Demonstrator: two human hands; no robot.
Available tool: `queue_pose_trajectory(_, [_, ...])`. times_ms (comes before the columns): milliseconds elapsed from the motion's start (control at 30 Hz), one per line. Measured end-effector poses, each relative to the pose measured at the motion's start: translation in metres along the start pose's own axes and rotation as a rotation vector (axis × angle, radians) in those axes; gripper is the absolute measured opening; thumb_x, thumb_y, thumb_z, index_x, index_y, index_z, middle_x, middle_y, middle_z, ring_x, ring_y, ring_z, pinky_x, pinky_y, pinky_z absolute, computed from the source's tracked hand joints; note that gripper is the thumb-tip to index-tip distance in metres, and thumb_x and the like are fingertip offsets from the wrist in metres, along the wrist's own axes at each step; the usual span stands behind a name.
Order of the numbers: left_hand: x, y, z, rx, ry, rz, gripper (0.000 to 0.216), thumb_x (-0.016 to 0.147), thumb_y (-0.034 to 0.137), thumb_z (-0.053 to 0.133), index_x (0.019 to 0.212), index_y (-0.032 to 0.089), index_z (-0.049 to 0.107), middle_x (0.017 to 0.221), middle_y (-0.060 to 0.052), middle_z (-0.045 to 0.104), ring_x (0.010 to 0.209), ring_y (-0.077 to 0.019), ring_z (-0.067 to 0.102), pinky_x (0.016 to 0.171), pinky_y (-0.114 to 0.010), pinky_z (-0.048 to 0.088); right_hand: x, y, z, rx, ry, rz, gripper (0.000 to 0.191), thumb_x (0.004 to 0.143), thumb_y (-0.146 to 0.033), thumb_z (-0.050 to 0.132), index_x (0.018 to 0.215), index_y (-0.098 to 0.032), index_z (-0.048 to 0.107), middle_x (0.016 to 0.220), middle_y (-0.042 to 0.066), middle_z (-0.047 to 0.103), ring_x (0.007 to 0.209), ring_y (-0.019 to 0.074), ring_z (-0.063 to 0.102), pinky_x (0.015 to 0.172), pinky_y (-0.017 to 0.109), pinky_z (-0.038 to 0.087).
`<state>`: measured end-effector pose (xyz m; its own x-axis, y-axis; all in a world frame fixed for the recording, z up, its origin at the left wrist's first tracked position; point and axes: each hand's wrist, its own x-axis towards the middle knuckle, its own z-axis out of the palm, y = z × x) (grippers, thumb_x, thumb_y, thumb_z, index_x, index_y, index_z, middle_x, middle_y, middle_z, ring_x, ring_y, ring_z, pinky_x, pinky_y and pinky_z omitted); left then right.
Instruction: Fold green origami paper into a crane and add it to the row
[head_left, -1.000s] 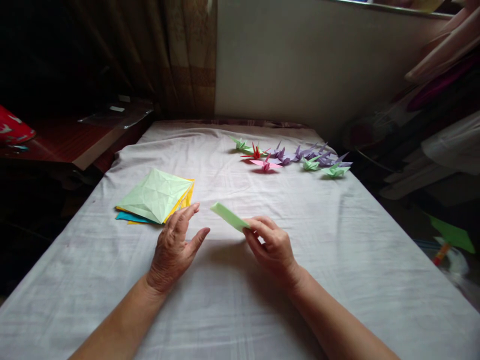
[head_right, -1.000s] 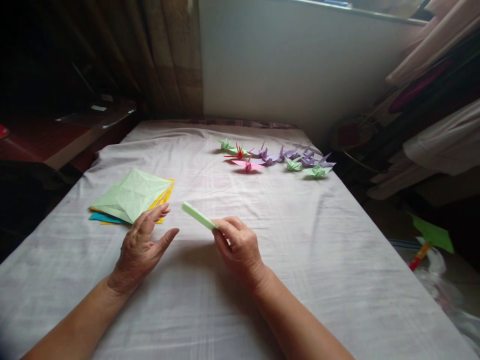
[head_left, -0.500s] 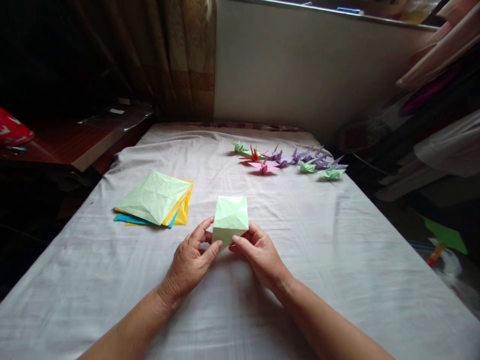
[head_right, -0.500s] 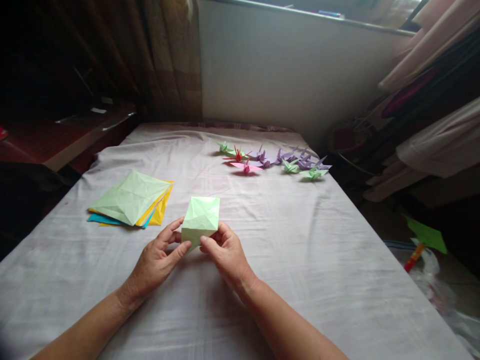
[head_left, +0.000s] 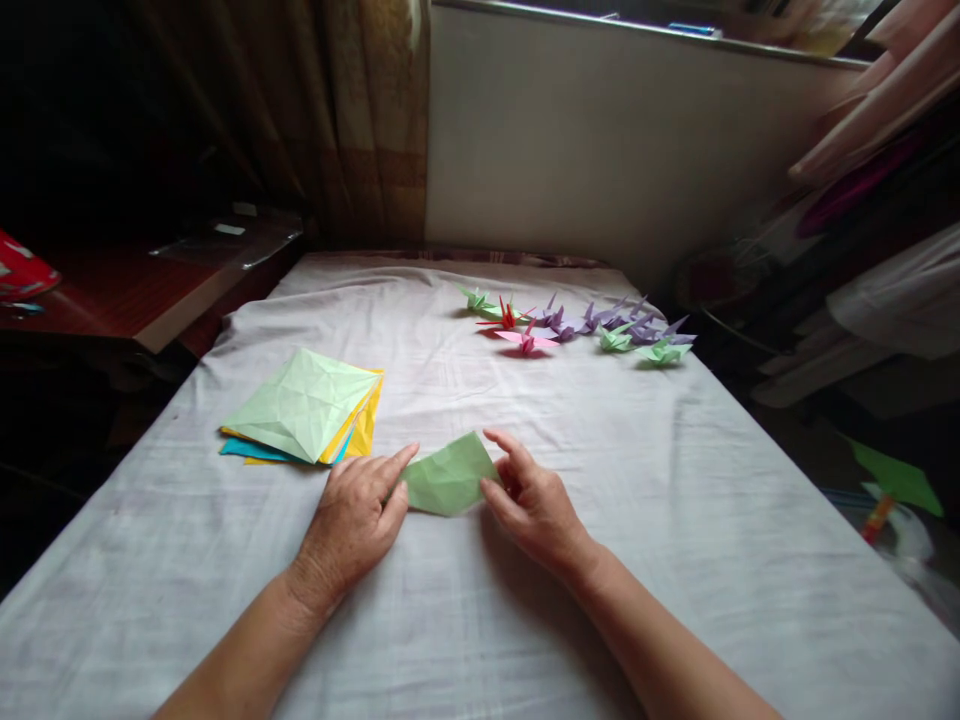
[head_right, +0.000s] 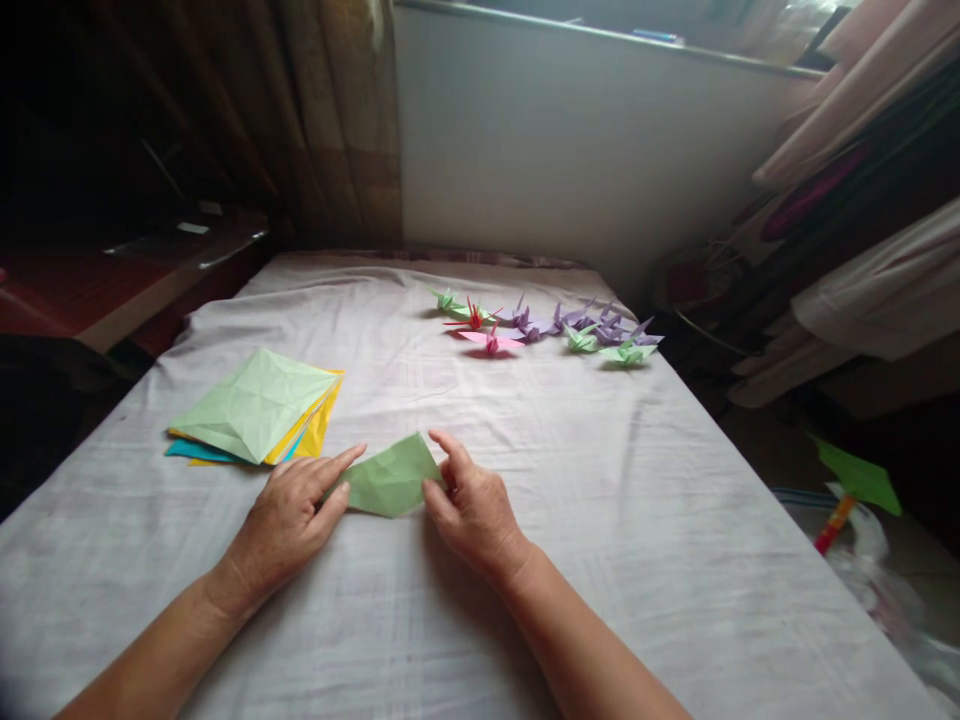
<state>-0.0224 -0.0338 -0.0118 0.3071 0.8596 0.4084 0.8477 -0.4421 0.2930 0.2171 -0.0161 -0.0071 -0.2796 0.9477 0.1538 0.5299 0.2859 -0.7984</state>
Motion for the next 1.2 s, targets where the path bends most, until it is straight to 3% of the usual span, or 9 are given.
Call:
queue_pose_trajectory(100, [0.002, 0.002, 0.003, 0.102, 0.042, 0.017, 0.039, 0.094, 0.018, 0.046, 0.131, 0.017, 0.057, 0.104, -0.009, 0.072, 0.091, -0.0252, 0.064, 0.083, -0.041, 0.048, -0.003, -0.003, 0.005, -0.235, 0.054, -0.097, 0.059, 0.083, -0.019, 0.046, 0.142, -0.015, 0.043, 0.064, -0.004, 0.059, 0.05, 0.0126, 0.049, 0.054, 0.025, 0.036])
queue_pose_trajectory(200, [0.004, 0.011, 0.002, 0.167, 0.105, 0.046, 0.036, 0.094, 0.016, 0.047, 0.128, 0.018, 0.059, 0.118, -0.012, 0.065, 0.107, -0.029, 0.058, 0.091, -0.045, 0.045, -0.004, -0.007, 0.007, -0.341, 0.084, -0.127, 0.054, 0.082, -0.017, 0.045, 0.136, -0.013, 0.051, 0.062, -0.002, 0.061, 0.048, 0.0142, 0.05, 0.054, 0.026, 0.036])
queue_pose_trajectory(367, [-0.001, 0.037, 0.003, 0.113, 0.113, 0.113, 0.033, 0.096, 0.02, 0.046, 0.126, 0.018, 0.059, 0.122, -0.011, 0.063, 0.113, -0.0278, 0.055, 0.098, -0.044, 0.04, -0.004, -0.011, 0.008, -0.333, 0.069, -0.033, 0.023, 0.082, -0.018, 0.048, 0.095, -0.02, 0.067, 0.067, 0.001, 0.067, 0.057, 0.0149, 0.06, 0.058, 0.025, 0.037])
queue_pose_trajectory(533, [-0.003, 0.041, 0.003, 0.188, 0.17, 0.11, 0.042, 0.098, 0.024, 0.046, 0.139, 0.015, 0.05, 0.13, -0.015, 0.059, 0.118, -0.0301, 0.054, 0.098, -0.045, 0.042, -0.004, -0.012, 0.007, -0.307, 0.058, 0.025, 0.018, 0.082, -0.019, 0.049, 0.089, -0.022, 0.066, 0.07, 0.0, 0.07, 0.06, 0.0145, 0.062, 0.06, 0.023, 0.038])
queue_pose_trajectory(667, [0.001, 0.04, -0.001, 0.113, 0.232, 0.182, 0.027, 0.095, 0.015, 0.051, 0.118, 0.022, 0.064, 0.112, -0.008, 0.067, 0.105, -0.0232, 0.06, 0.094, -0.039, 0.046, -0.002, -0.01, 0.004, -0.324, 0.055, 0.085, 0.018, 0.083, -0.022, 0.05, 0.088, -0.022, 0.067, 0.07, 0.001, 0.07, 0.061, 0.0153, 0.063, 0.06, 0.024, 0.038])
queue_pose_trajectory(767, [0.0, 0.043, 0.001, 0.006, 0.165, 0.286, 0.023, 0.096, 0.016, 0.051, 0.109, 0.023, 0.068, 0.109, -0.005, 0.071, 0.106, -0.0211, 0.062, 0.096, -0.038, 0.047, 0.0, -0.01, -0.001, -0.329, 0.045, 0.147, 0.019, 0.085, -0.024, 0.05, 0.088, -0.021, 0.068, 0.07, 0.001, 0.07, 0.062, 0.0162, 0.063, 0.061, 0.025, 0.038])
queue_pose_trajectory(900, [-0.006, 0.043, 0.006, -0.039, -0.028, 0.249, 0.028, 0.097, 0.026, 0.051, 0.122, 0.021, 0.064, 0.123, -0.006, 0.069, 0.119, -0.0236, 0.059, 0.103, -0.043, 0.047, 0.001, -0.015, -0.014, -0.21, -0.083, 0.209, 0.016, 0.083, -0.026, 0.056, 0.09, -0.02, 0.07, 0.072, 0.001, 0.07, 0.064, 0.016, 0.063, 0.062, 0.025, 0.042])
queue_pose_trajectory(1067, [-0.008, 0.037, 0.009, -0.075, -0.094, 0.226, 0.03, 0.097, 0.029, 0.053, 0.124, 0.024, 0.063, 0.128, -0.005, 0.067, 0.122, -0.0225, 0.059, 0.108, -0.043, 0.044, -0.001, -0.009, -0.029, -0.145, -0.27, 0.052, 0.046, 0.069, -0.002, 0.056, 0.11, -0.02, 0.069, 0.091, 0.002, 0.072, 0.074, 0.0139, 0.065, 0.068, 0.023, 0.049])
queue_pose_trajectory(1200, [-0.005, 0.032, 0.009, -0.109, -0.077, 0.254, 0.024, 0.097, 0.027, 0.052, 0.115, 0.026, 0.067, 0.121, -0.003, 0.07, 0.119, -0.0206, 0.061, 0.108, -0.043, 0.044, 0.002, 0.009, -0.03, -0.371, -0.151, -0.204, 0.035, 0.075, -0.001, 0.058, 0.097, -0.023, 0.074, 0.111, 0.009, 0.067, 0.092, 0.0197, 0.066, 0.078, 0.03, 0.051])
